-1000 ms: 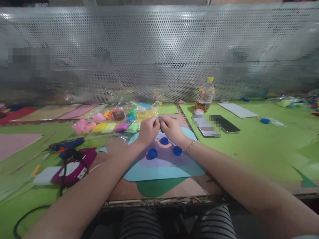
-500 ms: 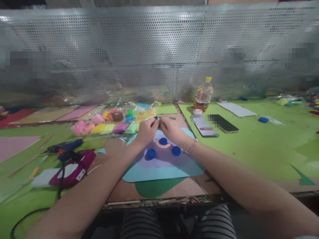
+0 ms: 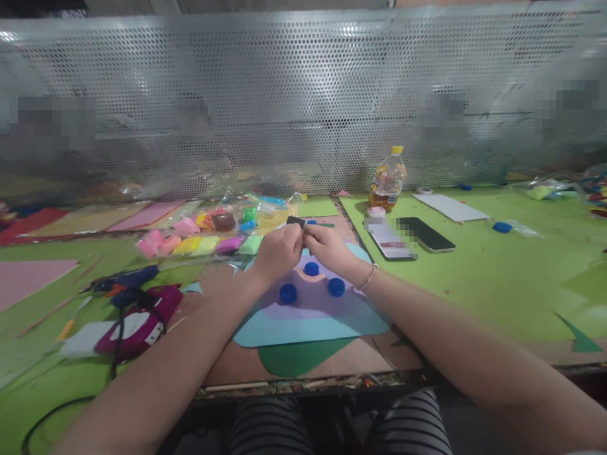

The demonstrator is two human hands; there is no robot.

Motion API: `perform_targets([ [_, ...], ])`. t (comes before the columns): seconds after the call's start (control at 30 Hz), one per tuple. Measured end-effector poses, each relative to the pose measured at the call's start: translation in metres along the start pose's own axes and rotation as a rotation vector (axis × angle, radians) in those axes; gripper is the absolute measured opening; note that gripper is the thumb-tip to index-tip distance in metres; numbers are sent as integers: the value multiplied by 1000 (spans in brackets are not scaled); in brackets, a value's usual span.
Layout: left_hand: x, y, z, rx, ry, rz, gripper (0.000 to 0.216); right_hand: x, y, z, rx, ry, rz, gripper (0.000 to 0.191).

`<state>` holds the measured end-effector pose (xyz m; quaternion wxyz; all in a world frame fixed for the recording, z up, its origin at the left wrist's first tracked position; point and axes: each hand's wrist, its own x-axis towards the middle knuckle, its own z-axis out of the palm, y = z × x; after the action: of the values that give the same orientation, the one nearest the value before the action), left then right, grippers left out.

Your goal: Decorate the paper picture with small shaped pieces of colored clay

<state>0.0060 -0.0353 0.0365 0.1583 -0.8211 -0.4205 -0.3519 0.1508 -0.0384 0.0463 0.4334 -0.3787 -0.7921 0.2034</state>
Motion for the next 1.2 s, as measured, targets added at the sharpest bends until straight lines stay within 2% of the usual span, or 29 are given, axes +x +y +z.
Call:
perform_targets([
  [0.13,2,0,-1,-187,44,-86,25,1,2,-3,153,-68,19,18],
  [0.27,4,5,-6,-401,-36,-159,24,1,7,-10,337,-190,-11,19],
  [0.37,5,6,-8,-536,-84,-185,25,2,7,-14,415,-222,-23,23],
  [0.5,4,6,-7,-622,-74,-235,24,3,2,-13,434,-202,12,25],
  [0.73,4,9,-7,-560,-20,-258,23,3,-1,-8,323,-142,34,22],
  [0.93,3,11,-7,-693,-26,-267,24,4,1,-16,407,-220,-26,28],
  [1.1,1,9,0,-805,-48,-329,26,3,4,-16,451,-217,23,29],
  [1.2,0,8,5,-877,-8,-404,26,3,6,-12,548,-179,50,30],
])
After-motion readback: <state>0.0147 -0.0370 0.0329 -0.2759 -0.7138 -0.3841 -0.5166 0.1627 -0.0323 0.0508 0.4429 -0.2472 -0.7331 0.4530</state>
